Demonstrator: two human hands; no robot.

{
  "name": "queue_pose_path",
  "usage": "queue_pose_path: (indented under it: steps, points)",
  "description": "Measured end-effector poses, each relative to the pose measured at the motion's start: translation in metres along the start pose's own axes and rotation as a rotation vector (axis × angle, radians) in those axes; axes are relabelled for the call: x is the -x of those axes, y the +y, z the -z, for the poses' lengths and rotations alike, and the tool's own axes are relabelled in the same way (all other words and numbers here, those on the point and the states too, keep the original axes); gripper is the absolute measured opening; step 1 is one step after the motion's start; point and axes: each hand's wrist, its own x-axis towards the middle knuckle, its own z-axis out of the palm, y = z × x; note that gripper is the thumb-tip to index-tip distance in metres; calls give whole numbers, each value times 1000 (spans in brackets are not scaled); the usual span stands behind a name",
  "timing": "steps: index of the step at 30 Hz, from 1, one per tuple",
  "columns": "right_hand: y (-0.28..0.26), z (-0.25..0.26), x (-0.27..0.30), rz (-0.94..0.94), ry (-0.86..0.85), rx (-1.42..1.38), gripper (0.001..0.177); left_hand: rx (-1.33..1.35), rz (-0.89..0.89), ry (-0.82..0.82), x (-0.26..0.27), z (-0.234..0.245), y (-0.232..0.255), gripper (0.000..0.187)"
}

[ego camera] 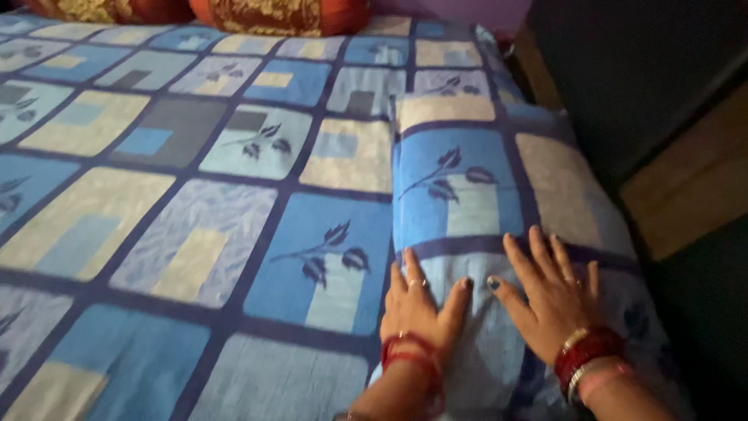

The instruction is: The person smooths a patterned bedsheet and places several pillows on the bed. They pick up a blue pillow from a nearby sofa, place it on the bed, and smooth it. They repeat this with a plaid pillow, arranging them on the bed.

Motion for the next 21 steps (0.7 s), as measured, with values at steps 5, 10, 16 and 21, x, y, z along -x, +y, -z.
queue_pose_path:
  steps: [5,10,16,21]
  points:
    - [-6,-5,10,-2,141,-38,72,-115,-229,120,-3,2,-9,98]
    - [-8,-17,34,114,200,-28,67,-354,-538,182,-4,-1,6,79]
    - [9,-19,51,-71,342,-38,63,-421,-599,69,5,-5,8,76]
    - [-9,-21,60,169,398,-85,61,-476,-789,252,0,-21,-4,77]
